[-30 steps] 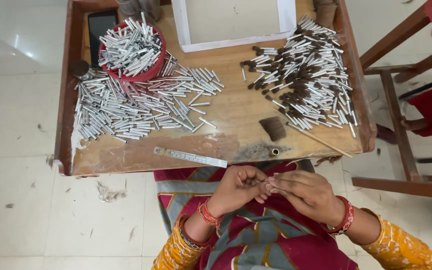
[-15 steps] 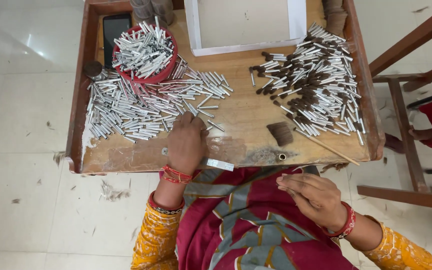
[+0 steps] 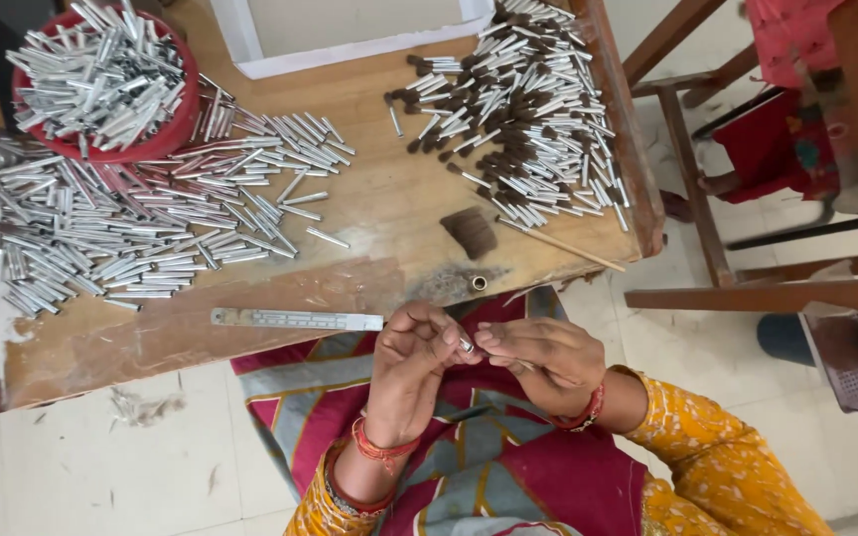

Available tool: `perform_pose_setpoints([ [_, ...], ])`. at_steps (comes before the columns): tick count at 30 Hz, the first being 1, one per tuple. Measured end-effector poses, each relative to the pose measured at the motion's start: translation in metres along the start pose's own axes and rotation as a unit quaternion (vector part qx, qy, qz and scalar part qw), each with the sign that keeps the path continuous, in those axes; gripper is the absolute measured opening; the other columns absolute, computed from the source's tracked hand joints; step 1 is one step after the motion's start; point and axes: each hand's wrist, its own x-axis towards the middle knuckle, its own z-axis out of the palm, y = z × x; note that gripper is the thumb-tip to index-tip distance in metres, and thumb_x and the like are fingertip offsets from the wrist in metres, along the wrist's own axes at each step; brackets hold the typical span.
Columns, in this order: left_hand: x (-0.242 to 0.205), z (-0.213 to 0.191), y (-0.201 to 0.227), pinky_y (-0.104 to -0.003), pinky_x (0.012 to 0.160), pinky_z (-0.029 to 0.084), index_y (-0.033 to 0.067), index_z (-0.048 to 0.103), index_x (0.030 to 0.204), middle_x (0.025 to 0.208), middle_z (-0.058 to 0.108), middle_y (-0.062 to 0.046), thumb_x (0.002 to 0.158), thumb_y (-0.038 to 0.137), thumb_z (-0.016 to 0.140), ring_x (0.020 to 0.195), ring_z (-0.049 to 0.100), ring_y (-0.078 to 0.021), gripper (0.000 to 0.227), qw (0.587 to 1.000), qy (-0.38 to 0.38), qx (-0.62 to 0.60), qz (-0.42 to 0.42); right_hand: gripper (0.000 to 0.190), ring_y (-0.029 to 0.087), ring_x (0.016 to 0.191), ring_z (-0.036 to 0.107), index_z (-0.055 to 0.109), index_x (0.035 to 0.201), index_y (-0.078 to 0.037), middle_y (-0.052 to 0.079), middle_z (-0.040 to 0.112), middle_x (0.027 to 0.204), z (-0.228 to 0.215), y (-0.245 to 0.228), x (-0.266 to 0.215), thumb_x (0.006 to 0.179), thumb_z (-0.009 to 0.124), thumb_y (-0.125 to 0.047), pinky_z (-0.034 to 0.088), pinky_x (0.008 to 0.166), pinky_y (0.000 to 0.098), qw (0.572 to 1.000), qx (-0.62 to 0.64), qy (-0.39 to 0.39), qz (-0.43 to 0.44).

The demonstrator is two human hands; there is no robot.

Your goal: The person sits at a low table and assembles small cylindrical components by inserting a dark, fibrous material into a metal tube. They handle the parts by hand, repeatedly picking up a tube and the fibrous material, inserting the material, and placing the finished assembly on the table.

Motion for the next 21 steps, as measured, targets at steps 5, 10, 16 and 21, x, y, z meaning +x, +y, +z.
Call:
perform_pose_setpoints([
  [5, -0.002, -0.005, -0.021, -0.036, 0.08, 0.062, 0.0004, 0.059, 0.105, 0.092, 0.07, -0.01, 0.1, 0.001, 0.066, 0.083, 0.073, -0.0193, 0.008, 0.99, 0.008, -0.135, -0.05, 0.034, 0.031, 0.109, 0.076, 0.067, 0.119, 0.001, 0.017, 0.074, 0.118, 0.003, 0.004, -0.003, 0.087, 0.07, 0.011, 0.064, 0.092, 0.0385, 1.0, 0.005, 0.004, -0.02],
  [10, -0.004, -0.004, -0.023, -0.036, 0.076, 0.063, 0.0009, 0.06, 0.105, 0.091, 0.071, -0.009, 0.099, 0.004, 0.067, 0.08, 0.074, -0.0182, 0.009, 0.989, 0.021, -0.129, -0.063, 0.035, 0.032, 0.109, 0.076, 0.066, 0.12, 0.002, 0.017, 0.074, 0.117, 0.005, 0.006, -0.006, 0.086, 0.07, 0.011, 0.064, 0.092, 0.0395, 1.0, -0.012, 0.005, -0.026],
  [16, -0.007, -0.003, -0.023, -0.035, 0.077, 0.063, 0.0004, 0.061, 0.104, 0.091, 0.073, -0.01, 0.101, 0.003, 0.068, 0.081, 0.073, -0.0178, 0.009, 0.99, 0.006, -0.128, -0.066, 0.034, 0.03, 0.107, 0.077, 0.068, 0.118, 0.001, 0.016, 0.074, 0.115, 0.008, 0.007, -0.008, 0.086, 0.07, 0.011, 0.064, 0.09, 0.0386, 0.999, -0.014, 0.016, -0.032],
  [21, -0.008, 0.0, -0.02, -0.036, 0.075, 0.063, 0.0005, 0.061, 0.103, 0.09, 0.073, -0.011, 0.098, 0.003, 0.068, 0.08, 0.074, -0.0184, 0.009, 0.988, 0.017, -0.131, -0.082, 0.031, 0.028, 0.106, 0.077, 0.069, 0.118, -0.002, 0.013, 0.075, 0.115, 0.01, 0.001, -0.004, 0.089, 0.075, 0.005, 0.064, 0.089, 0.0363, 0.999, -0.031, 0.022, -0.015],
])
